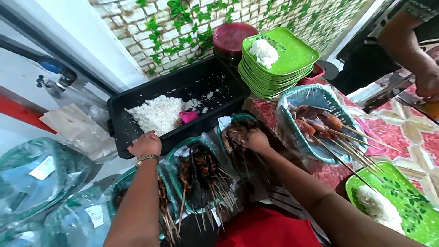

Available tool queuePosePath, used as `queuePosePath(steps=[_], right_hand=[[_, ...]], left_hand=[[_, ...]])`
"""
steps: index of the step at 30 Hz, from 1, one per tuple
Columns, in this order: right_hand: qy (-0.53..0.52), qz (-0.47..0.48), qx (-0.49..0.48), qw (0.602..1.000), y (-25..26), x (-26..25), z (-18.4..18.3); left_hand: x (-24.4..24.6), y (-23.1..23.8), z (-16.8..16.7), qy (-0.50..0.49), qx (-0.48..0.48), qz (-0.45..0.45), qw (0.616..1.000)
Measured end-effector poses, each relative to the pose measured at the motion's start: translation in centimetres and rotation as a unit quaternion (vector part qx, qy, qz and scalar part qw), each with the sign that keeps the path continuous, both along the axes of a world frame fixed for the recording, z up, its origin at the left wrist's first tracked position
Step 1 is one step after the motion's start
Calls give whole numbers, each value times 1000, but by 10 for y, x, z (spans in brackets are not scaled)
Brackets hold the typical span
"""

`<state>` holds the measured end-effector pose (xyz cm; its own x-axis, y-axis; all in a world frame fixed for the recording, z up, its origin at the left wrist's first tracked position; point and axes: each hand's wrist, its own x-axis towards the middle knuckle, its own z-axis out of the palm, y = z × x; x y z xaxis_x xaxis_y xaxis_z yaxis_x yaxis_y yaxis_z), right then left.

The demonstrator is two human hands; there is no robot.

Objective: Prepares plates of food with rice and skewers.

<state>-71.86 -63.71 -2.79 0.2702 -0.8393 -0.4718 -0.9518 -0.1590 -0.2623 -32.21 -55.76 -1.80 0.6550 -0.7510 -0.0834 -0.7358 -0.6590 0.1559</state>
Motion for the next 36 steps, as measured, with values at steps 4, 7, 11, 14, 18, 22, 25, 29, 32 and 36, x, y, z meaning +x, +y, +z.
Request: queuePosePath(steps=[4,7,11,14,18,22,25,29,32,36], right_hand=[[47,16,-16,999,-1,9,-6],[62,30,-18,997,-4,10,-3],[16,-30,-95,995,-35,2,19],[20,-35,-159,987,-80,10,40],[55,-23,-83,995,-89,11,52],[-41,-80,-113,990,-78,-3,90],[-138,-190,-173,956,-79,-40,140],[-187,-325,-259,890,-119,-119,178],[-175,-375,-220,883,-168,-169,176],[-192,-391,-153,887,-218,-198,158]], left_hand=[[2,1,-1,1,-7,-6,1000],[3,1,-3,-2,-7,-10,1000],[0,-1,0,4,-13,-7,1000],[-1,-1,2,4,-16,-17,1000],[3,1,-6,-8,-23,-21,999],[-1,0,3,-6,-7,-32,999],[-1,0,4,-1,-10,-32,999],[-2,1,4,-2,-12,-26,1000],[-4,0,6,-8,-8,-22,1000],[-8,0,11,-3,3,-12,1000]])
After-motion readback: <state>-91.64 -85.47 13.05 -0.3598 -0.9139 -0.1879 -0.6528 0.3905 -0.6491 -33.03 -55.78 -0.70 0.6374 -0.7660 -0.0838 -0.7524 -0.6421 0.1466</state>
